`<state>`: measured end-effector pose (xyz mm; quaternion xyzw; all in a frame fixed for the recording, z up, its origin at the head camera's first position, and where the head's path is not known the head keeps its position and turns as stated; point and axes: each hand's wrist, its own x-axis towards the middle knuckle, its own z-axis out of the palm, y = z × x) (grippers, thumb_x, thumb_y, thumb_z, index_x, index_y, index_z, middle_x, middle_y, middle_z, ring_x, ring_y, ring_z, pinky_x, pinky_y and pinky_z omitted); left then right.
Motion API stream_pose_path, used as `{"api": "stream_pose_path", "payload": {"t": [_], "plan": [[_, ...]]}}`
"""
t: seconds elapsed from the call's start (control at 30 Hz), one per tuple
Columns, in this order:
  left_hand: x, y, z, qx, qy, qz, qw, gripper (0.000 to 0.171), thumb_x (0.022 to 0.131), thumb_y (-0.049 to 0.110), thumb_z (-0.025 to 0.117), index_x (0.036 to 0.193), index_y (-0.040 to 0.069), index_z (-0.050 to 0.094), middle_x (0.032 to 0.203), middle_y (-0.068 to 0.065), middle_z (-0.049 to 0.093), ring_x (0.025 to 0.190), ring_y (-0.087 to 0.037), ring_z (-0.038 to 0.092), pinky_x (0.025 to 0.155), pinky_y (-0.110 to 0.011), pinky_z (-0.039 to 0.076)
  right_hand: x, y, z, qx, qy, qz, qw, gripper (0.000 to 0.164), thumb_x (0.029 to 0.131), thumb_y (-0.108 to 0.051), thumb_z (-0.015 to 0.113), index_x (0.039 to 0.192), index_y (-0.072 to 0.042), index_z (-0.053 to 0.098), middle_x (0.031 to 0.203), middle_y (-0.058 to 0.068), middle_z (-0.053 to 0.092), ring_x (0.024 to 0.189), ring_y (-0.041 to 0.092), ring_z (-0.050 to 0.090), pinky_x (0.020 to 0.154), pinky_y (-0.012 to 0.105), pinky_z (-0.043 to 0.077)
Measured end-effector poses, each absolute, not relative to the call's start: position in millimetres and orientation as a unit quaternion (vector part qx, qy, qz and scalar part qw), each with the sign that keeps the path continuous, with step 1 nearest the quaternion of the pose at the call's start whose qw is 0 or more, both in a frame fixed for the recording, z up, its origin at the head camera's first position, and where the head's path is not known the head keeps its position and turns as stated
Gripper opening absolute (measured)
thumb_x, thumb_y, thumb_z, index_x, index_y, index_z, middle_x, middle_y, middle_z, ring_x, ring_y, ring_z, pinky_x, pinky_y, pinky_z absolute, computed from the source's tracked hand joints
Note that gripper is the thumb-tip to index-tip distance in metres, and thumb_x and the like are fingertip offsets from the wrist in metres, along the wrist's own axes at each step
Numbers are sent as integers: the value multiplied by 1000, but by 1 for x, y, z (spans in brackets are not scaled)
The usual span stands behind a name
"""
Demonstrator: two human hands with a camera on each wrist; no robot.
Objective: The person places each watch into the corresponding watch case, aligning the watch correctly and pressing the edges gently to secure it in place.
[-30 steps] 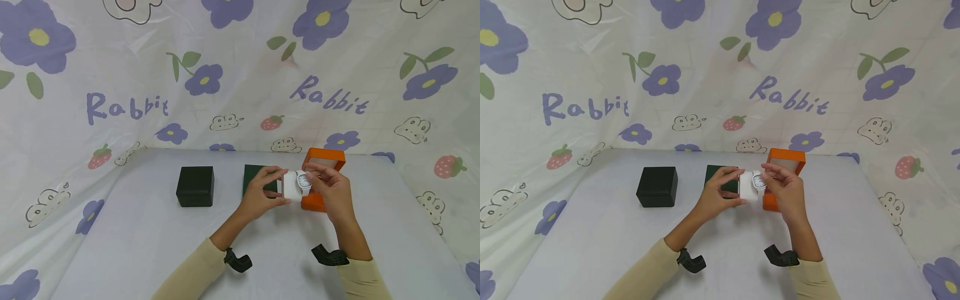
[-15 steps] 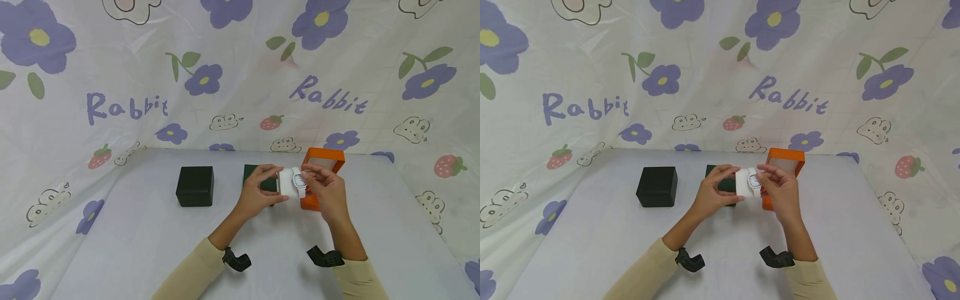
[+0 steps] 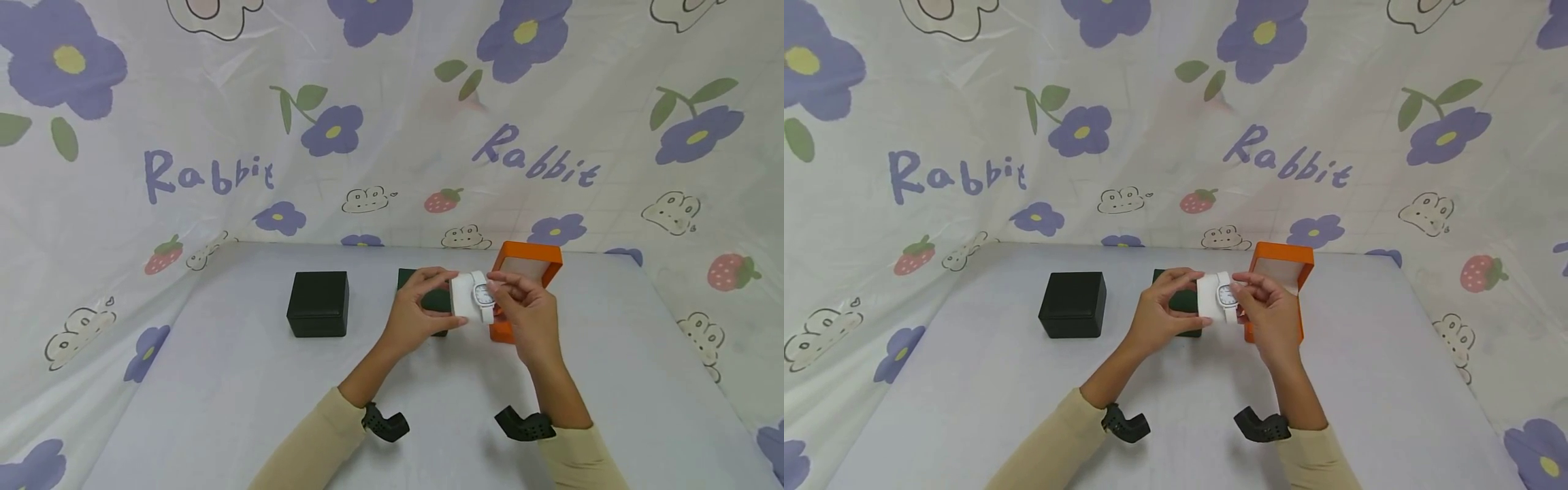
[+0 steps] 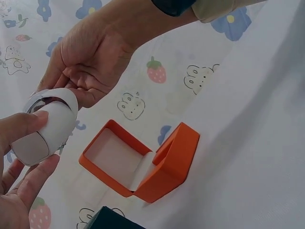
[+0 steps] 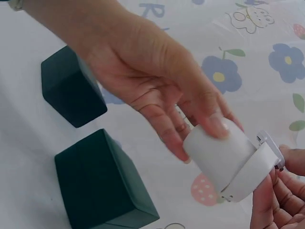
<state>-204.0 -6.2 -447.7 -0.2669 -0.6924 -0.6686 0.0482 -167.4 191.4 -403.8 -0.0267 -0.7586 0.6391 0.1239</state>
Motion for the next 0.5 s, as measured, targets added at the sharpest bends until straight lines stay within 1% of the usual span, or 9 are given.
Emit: {"api": "stream_pose_path", "payload": {"t": [0.07, 0.17, 0.3, 0.43, 0.5], "plan": [[-204, -7, -447, -263, -693, -670, 48, 69, 75, 6, 91, 138, 13, 64, 140, -1, 50, 120, -21, 55, 77, -31, 63, -167, 190, -405, -27, -762, 635, 124, 39, 97, -37, 70, 122, -8, 73, 102, 4, 75, 77, 23, 69, 70, 28, 63], [-205, -9, -444, -258, -692, -672, 49, 69, 75, 5, 91, 138, 16, 65, 139, -1, 50, 120, -20, 55, 78, -32, 63, -166, 188, -406, -13, -760, 638, 126, 39, 98, -36, 69, 123, -6, 72, 101, 5, 76, 81, 22, 70, 76, 27, 62], [-207, -12, -440, -258, -688, -677, 55, 70, 75, 3, 90, 139, 13, 64, 138, -2, 50, 121, -21, 54, 77, -33, 63, -164, 187, -405, 12, -752, 646, 130, 37, 98, -31, 69, 123, -4, 71, 99, 7, 75, 85, 22, 70, 84, 25, 60], [-208, -14, -438, -261, -686, -677, 59, 70, 75, 2, 90, 139, 13, 63, 138, -2, 49, 121, -22, 54, 77, -33, 63, -163, 188, -406, 31, -755, 642, 129, 34, 99, -25, 69, 124, -3, 70, 98, 7, 73, 88, 21, 69, 87, 22, 58], [-208, -15, -437, -261, -686, -677, 60, 70, 75, 2, 90, 139, 14, 63, 139, -2, 49, 122, -22, 54, 78, -32, 63, -163, 189, -407, 43, -759, 638, 126, 33, 99, -22, 70, 125, -2, 70, 98, 8, 72, 88, 18, 69, 87, 21, 58]]}}
